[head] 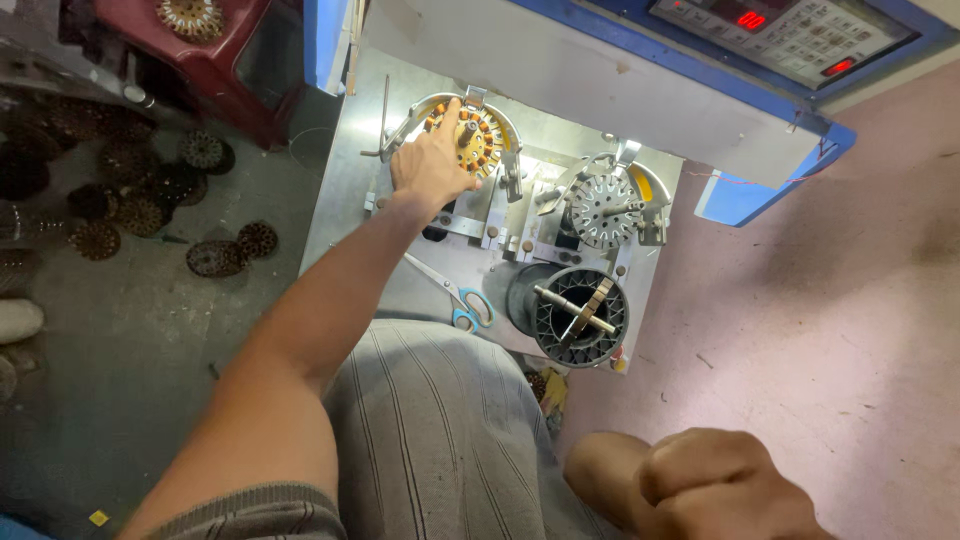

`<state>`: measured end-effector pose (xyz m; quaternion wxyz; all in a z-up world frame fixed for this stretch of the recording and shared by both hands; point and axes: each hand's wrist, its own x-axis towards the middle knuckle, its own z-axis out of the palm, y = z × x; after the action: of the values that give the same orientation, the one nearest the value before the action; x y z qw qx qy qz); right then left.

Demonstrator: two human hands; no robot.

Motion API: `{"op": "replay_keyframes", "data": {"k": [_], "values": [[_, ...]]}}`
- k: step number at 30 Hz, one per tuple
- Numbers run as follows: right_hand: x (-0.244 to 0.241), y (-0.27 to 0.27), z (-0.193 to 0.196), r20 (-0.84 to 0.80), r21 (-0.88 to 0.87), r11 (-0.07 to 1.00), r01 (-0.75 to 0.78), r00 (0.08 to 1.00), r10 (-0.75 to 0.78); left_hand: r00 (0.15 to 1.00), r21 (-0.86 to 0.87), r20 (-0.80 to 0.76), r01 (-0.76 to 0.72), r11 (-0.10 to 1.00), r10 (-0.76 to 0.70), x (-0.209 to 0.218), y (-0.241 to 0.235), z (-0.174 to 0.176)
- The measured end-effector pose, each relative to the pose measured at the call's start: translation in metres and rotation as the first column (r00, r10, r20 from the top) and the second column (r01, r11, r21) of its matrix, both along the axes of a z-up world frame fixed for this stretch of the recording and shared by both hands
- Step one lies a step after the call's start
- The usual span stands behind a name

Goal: The person winds copper wire onto motor stators using a winding machine, and places insulation into the slots by hand.

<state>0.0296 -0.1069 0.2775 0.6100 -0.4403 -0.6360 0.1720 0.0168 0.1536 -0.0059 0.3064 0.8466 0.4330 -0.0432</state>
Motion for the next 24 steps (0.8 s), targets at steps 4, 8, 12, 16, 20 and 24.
{"op": "replay_keyframes", "data": {"k": [4,8,12,16,20,24], "values": [[-0.004,-0.014,-0.022,0.019,-0.041,0.939,0.340,0.940,-0.340,0.999,0.012,-0.023,0.041,0.999,-0.040,0.010,0.012,0.008],[-0.031,-0.011,-0.081,-0.328,-0.296,0.817,0.495,0.751,-0.573,0.998,-0.014,-0.022,0.057,0.998,-0.057,0.010,0.018,0.006],[-0.008,0.014,-0.143,-0.569,-0.503,0.847,0.171,0.673,-0.473,0.981,-0.003,0.194,-0.028,1.000,0.028,-0.004,-0.005,-0.001],[-0.005,0.014,-0.173,-0.655,-0.660,0.746,0.091,0.416,-0.631,0.698,-0.131,0.687,-0.153,0.980,0.201,-0.043,-0.094,0.021],[-0.004,0.004,-0.182,-0.493,-0.778,0.595,0.202,0.391,-0.777,0.528,-0.038,0.845,0.222,0.974,-0.087,-0.077,-0.145,0.074],[-0.006,-0.004,-0.188,-0.441,-0.750,0.604,0.270,0.476,-0.761,0.491,0.081,0.829,0.369,0.926,-0.268,-0.078,-0.150,0.091]]}}
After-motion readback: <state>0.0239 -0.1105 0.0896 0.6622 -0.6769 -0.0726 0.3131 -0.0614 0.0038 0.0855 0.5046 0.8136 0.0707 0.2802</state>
